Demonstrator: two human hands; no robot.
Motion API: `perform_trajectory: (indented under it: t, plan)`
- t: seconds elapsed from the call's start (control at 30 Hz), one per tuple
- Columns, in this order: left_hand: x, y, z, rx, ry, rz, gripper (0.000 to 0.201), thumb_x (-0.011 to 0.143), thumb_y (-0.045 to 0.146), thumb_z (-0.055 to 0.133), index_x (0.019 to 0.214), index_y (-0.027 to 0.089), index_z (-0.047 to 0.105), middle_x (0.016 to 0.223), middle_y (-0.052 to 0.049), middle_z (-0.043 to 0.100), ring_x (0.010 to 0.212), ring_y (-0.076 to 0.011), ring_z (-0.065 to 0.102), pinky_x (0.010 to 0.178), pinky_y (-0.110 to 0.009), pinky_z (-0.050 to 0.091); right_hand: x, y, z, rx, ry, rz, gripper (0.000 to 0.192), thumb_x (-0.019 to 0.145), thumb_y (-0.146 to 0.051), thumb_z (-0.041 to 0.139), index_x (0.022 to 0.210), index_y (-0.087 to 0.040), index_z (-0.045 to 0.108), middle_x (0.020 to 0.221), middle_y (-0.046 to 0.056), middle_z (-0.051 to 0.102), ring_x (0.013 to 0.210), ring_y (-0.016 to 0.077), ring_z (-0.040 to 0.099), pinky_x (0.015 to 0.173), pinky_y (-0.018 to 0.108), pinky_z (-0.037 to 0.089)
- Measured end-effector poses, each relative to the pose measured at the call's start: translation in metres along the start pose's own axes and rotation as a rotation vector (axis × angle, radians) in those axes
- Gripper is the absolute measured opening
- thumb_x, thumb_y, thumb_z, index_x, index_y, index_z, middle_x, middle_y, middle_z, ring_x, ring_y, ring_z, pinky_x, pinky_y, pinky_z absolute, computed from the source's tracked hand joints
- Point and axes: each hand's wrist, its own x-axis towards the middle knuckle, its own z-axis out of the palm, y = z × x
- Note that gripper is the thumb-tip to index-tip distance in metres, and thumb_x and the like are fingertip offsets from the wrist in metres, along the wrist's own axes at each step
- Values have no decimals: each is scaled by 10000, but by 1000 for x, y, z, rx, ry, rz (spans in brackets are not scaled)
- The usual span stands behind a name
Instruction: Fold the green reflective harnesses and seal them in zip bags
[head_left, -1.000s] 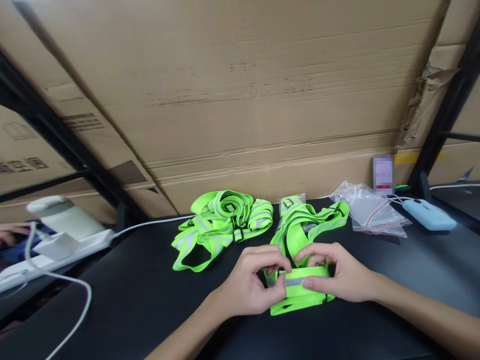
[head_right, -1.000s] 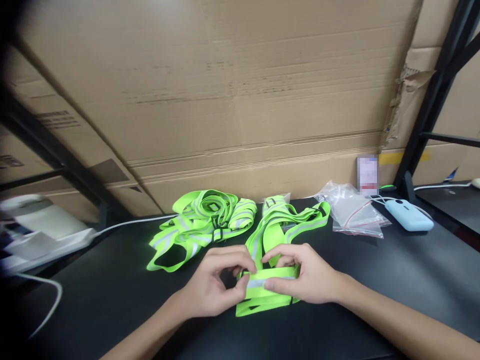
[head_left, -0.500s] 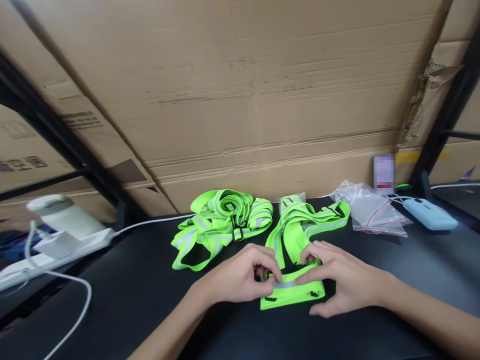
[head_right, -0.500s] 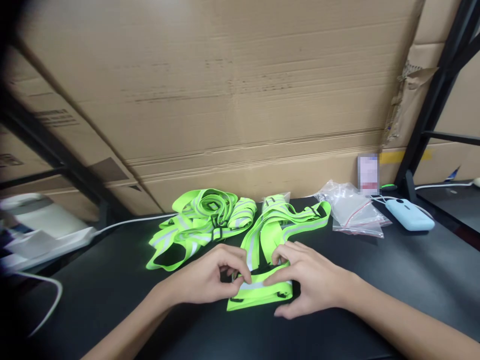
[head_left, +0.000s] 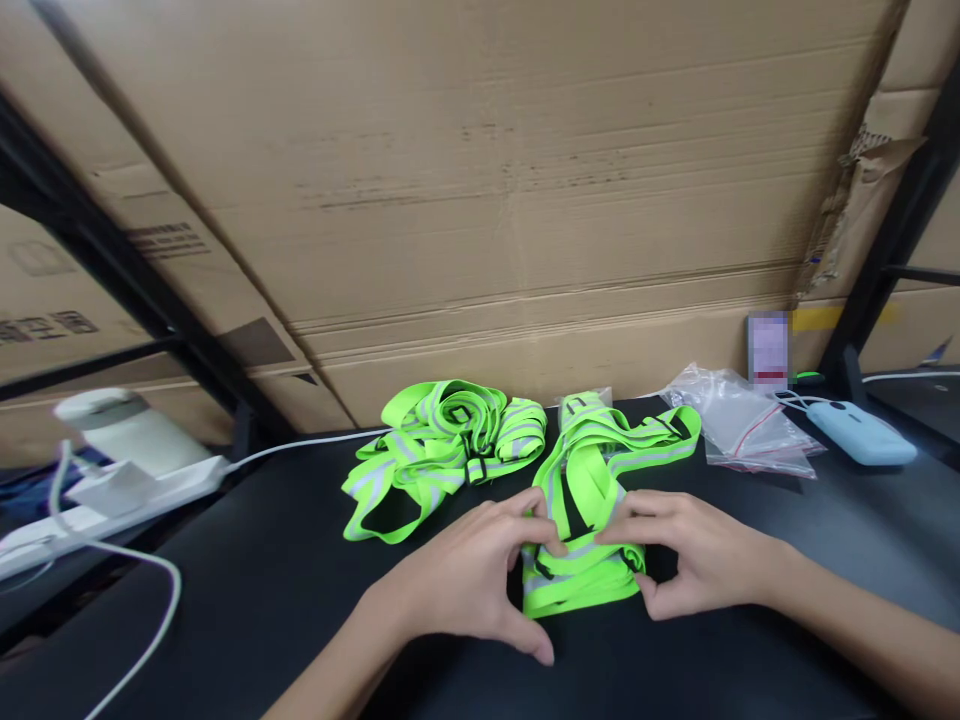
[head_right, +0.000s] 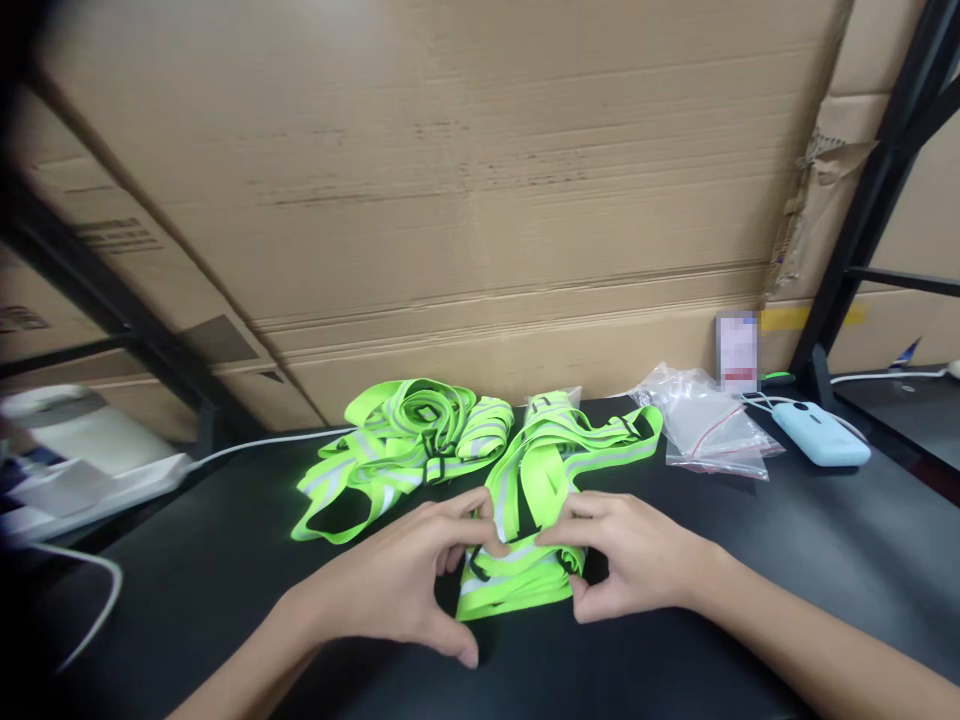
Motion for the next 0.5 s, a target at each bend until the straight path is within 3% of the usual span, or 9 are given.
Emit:
perform_trajectory:
  t: [0.13, 0.27, 0.4, 0.5]
  plan:
    - [3, 4, 2, 44, 14, -16, 290, 644, 278, 861, 910, 238, 753, 1073, -17, 574, 716, -122, 563, 650, -236, 481, 0, 0, -2, 8, 47, -15, 425, 738, -102, 638, 1151, -181, 703, 1004, 55, 680, 850, 189, 651, 773, 285, 523]
    - [5, 1, 5, 10, 33, 32, 222, 667, 162, 773, 879, 226, 775, 903, -5, 586, 715, -132, 576, 618, -212, 471, -2, -4, -2, -68, 27, 2, 413, 735, -217, 756, 1142, -190, 695, 1119, 76, 646, 874, 202, 653, 787, 312, 540]
    - [8, -9, 5, -148, 54, 18, 133, 808, 236, 699, 901, 198, 786, 884, -24, 632, 634, -101, 580, 562, -193, 469, -5, 0, 2, -152, 6, 2, 559, 734, -410, 853, 1215, -195, 669, 1242, 109, 592, 850, 204, 659, 763, 342, 561]
    - [11, -14, 6, -231, 108, 16, 170, 885, 272, 636, 864, 170, 771, 845, -38, 654, 637, -106, 587, 543, -188, 456, -5, 5, 4, -170, 45, -42, 461, 849, -382, 775, 1249, -187, 655, 1166, 104, 640, 934, 223, 671, 792, 335, 562]
